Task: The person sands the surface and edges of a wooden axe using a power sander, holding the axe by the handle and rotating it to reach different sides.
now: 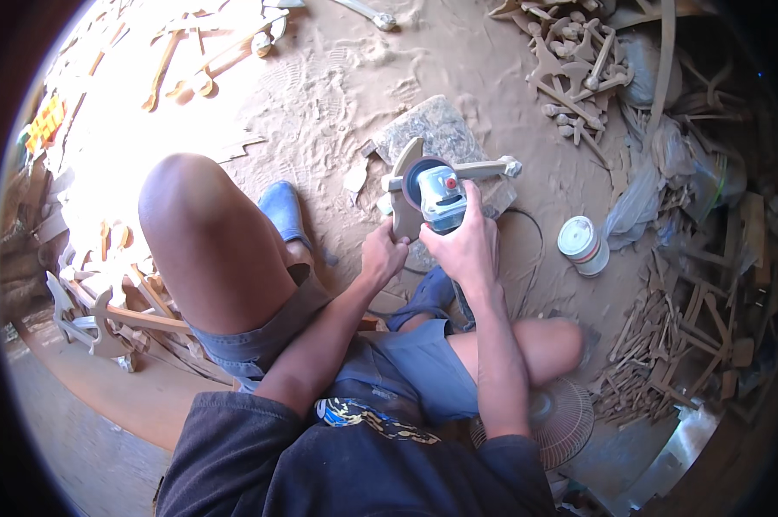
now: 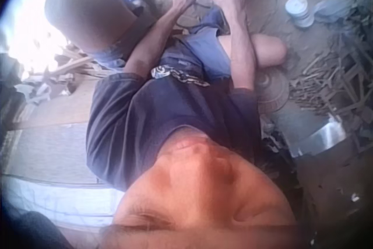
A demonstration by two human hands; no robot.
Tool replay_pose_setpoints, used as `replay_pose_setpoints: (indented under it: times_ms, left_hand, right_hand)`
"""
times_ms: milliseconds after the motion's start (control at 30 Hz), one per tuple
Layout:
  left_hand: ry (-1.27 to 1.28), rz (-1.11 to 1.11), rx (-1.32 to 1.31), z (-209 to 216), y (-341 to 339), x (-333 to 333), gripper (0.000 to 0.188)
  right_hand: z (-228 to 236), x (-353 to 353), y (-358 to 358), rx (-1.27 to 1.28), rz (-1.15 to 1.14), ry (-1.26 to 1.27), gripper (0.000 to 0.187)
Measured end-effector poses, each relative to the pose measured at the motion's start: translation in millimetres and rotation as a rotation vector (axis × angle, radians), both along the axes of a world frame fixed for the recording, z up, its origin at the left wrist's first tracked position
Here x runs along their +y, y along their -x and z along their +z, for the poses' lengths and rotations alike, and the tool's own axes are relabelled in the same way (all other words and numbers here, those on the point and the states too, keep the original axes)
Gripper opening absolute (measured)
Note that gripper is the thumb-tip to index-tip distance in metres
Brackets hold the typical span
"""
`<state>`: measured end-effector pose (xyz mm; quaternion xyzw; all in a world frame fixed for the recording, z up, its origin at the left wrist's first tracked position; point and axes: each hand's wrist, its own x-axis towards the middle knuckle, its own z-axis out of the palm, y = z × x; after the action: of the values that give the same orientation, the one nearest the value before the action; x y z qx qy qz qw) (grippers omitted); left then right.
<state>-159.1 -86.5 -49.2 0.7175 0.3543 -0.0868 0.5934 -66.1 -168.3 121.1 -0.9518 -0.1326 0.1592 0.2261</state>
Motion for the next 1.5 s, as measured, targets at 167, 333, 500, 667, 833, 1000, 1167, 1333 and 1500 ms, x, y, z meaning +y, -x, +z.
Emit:
replay_pose_setpoints:
  times_ms: [167,333,500,667,833,1000,1167,1333,1500]
  left_hand:
    - [-0.007,0.003,-0.005,-3,0,-2,0.04]
    - [-0.011,0.008,0.022,-5,-1,-1,0.039]
    - [0.001,-0.001,0.029,-3,-2,-1,0.04]
    - [0.012,-0.001,0.017,0,-3,-3,0.039]
    - [0.016,-0.004,-0.001,-3,-1,-2,0.04]
    - [-0.038,-0.02,-0.039,-7,-1,-3,0.041]
    - [-0.038,-0.045,-0.018,-9,-2,-4,0.041]
    - [-0.045,-0.014,-0.013,-12,0,-5,0.04]
    - [-0.034,-0.024,-0.022,-14,-2,-6,0.04]
  right_hand:
    - [2,0,3,-0.02,0.003,0.028,0.081]
    - [-5,-5,4,-0.014,-0.012,0.083,0.085]
    - [-4,-13,-7,0.008,-0.094,-0.053,0.085]
    - [-8,-19,-20,0.007,-0.098,-0.101,0.085]
    - [-12,-16,-24,0.019,-0.112,-0.058,0.089]
    - [-7,-13,-28,-0.003,-0.092,-0.047,0.09]
    - [-8,-18,-45,-0.033,-0.091,-0.09,0.089]
    - [-5,-12,-52,0.022,-0.144,0.002,0.09]
    - [-6,-16,-58,0.013,-0.173,0.044,0.088]
